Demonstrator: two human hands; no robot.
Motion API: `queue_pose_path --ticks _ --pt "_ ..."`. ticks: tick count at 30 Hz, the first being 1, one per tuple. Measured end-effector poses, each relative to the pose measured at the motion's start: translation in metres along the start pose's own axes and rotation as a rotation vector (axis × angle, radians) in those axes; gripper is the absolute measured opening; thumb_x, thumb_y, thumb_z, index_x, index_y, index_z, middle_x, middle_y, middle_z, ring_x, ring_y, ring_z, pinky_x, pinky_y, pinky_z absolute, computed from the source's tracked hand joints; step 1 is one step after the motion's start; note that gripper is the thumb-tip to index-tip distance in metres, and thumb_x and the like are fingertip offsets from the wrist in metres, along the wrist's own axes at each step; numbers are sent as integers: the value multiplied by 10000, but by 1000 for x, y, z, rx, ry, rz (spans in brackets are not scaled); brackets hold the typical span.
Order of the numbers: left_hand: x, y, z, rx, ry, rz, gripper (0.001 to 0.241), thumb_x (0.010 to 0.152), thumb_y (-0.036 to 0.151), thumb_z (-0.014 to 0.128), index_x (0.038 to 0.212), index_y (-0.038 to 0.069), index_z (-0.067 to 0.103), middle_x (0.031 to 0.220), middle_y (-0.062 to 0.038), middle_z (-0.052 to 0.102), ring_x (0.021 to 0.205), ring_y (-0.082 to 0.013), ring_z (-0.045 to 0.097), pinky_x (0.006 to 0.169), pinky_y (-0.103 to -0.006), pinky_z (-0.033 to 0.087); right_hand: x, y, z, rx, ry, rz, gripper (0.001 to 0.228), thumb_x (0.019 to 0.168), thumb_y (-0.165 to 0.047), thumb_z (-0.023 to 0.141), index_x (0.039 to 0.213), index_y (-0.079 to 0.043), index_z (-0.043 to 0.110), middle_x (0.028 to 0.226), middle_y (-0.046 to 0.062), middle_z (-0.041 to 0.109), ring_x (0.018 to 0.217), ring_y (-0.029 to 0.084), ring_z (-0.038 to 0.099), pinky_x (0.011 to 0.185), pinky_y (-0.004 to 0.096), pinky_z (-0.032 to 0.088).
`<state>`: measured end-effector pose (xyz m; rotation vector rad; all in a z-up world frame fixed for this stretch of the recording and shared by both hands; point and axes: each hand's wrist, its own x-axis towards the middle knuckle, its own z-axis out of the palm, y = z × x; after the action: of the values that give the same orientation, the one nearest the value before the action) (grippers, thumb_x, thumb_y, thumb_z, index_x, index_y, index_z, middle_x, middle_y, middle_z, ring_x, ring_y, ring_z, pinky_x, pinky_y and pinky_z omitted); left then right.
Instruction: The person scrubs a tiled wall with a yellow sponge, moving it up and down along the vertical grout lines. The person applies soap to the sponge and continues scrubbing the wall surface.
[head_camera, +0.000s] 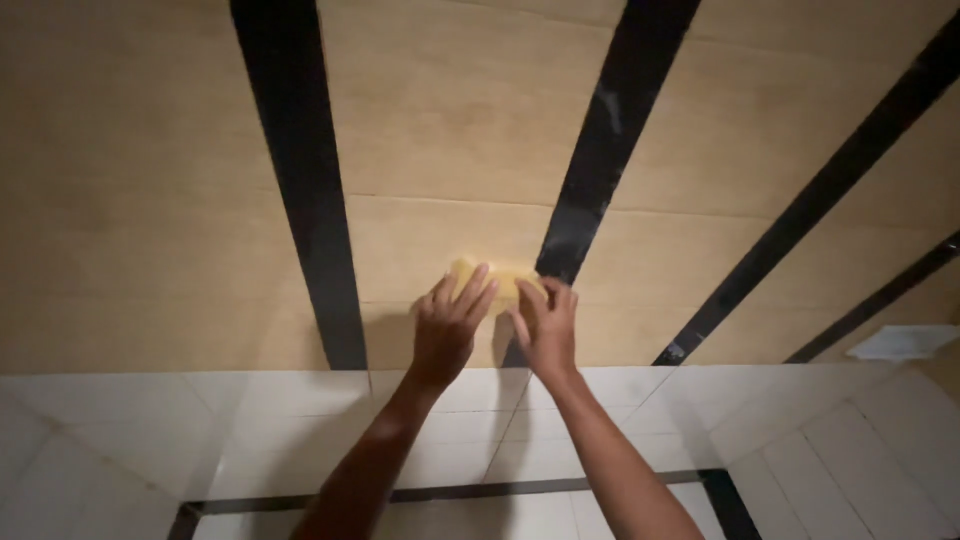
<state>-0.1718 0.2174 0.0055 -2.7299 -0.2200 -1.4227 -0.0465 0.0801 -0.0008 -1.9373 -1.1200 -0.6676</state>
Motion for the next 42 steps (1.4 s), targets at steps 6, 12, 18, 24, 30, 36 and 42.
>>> queue_pose_path --ticks 6,12,18,24,30,36,42 --pt "92 1 -52 39 209 132 538 948 95 652 1478 159 589 1603 -1 464 1321 -337 546 991 -443 517 82 -21 -57 -62 228 -128 550 848 -79 831 1364 -111 643 1356 232 503 1206 405 481 1007 461 463" --pt "179 16 -112 14 351 219 502 982 151 681 1468 81 578 1592 -46 479 1368 -350 555 975 -422 547 152 -51 -127 -142 317 -239 600 887 -48 842 1441 -115 623 1391 175 515 1217 361 486 1025 442 449" --pt "175 13 -111 -21 303 231 506 947 67 662 1448 54 589 1569 -49 517 1348 -355 557 996 -424 563 149 -36 -119 -156 305 -229 554 879 -51 847 1393 -80 641 1354 191 510 1197 372 478 1000 443 446" --pt "92 2 -43 -21 15 161 628 858 -29 582 1461 147 578 1583 31 487 1362 -329 527 924 -435 494 64 0 -54 -139 209 -126 491 820 -48 848 1280 -59 676 1320 216 552 1176 378 525 955 444 500" --pt "-25 2 40 34 -84 163 654 835 47 584 1480 151 543 1601 30 423 1340 -335 474 1017 -488 459 -22 22 -5 -128 22 35 493 757 -59 848 1226 -122 711 1290 169 580 1090 363 539 893 425 500" --pt "-43 3 50 -37 -112 156 620 854 51 589 1468 132 552 1578 18 458 1369 -340 470 1006 -496 458 -37 17 -1 -51 -15 65 474 765 -29 820 1209 -109 674 1200 158 571 1071 365 537 903 434 487" --pt "12 4 22 -3 24 123 530 888 64 608 1404 186 618 1546 54 501 1335 -306 482 978 -512 455 -1 14 -20 -68 122 3 445 803 -63 828 1216 -88 662 1214 169 556 1073 352 564 878 425 521"
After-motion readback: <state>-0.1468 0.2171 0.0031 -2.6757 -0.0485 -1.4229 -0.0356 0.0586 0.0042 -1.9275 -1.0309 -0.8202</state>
